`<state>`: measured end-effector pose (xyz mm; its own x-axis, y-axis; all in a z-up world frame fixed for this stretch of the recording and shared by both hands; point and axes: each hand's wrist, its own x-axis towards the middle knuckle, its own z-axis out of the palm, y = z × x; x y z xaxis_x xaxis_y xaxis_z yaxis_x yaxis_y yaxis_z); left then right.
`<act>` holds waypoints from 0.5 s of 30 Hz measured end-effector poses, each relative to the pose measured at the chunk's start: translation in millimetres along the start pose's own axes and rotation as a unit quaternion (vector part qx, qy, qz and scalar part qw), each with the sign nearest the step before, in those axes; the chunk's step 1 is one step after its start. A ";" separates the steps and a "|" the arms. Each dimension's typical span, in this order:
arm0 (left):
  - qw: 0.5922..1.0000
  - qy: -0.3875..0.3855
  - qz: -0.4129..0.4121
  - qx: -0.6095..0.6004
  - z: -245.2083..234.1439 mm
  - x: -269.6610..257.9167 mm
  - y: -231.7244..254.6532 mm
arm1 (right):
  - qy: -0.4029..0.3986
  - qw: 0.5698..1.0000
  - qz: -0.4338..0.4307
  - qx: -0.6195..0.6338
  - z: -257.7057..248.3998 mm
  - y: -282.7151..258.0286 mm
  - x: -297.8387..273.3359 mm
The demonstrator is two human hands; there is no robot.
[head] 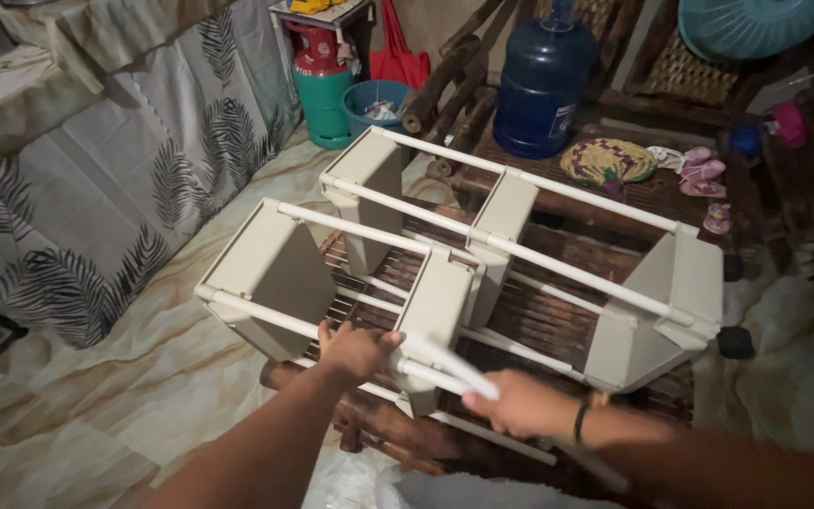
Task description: The person disassembles a beige plastic rolling cart by removing the vertical support rods and detaching each shelf tray from the frame. The cart is taken apart piece by piece and the components are placed on a nearby wooden bench.
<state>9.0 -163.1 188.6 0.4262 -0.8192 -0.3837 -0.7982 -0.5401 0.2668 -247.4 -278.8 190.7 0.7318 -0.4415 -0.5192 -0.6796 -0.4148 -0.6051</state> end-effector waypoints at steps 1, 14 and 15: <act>1.000 0.004 0.001 -0.001 1.2 1.7 1.4 | -0.078 0.989 0.049 0.119 -16.1 5.0 6.0; 1.000 -0.003 -0.005 -0.004 6.3 -4.0 -5.8 | -0.159 0.942 0.107 0.274 6.4 39.3 34.6; 1.000 0.000 -0.002 -0.013 6.5 -3.9 -5.5 | -0.138 0.951 0.080 0.265 12.1 41.7 35.0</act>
<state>9.0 -155.7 182.8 0.4288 -0.8172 -0.3851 -0.7855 -0.5478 0.2880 -249.5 -301.9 140.0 0.6563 -0.2084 -0.7252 -0.7157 0.1323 -0.6857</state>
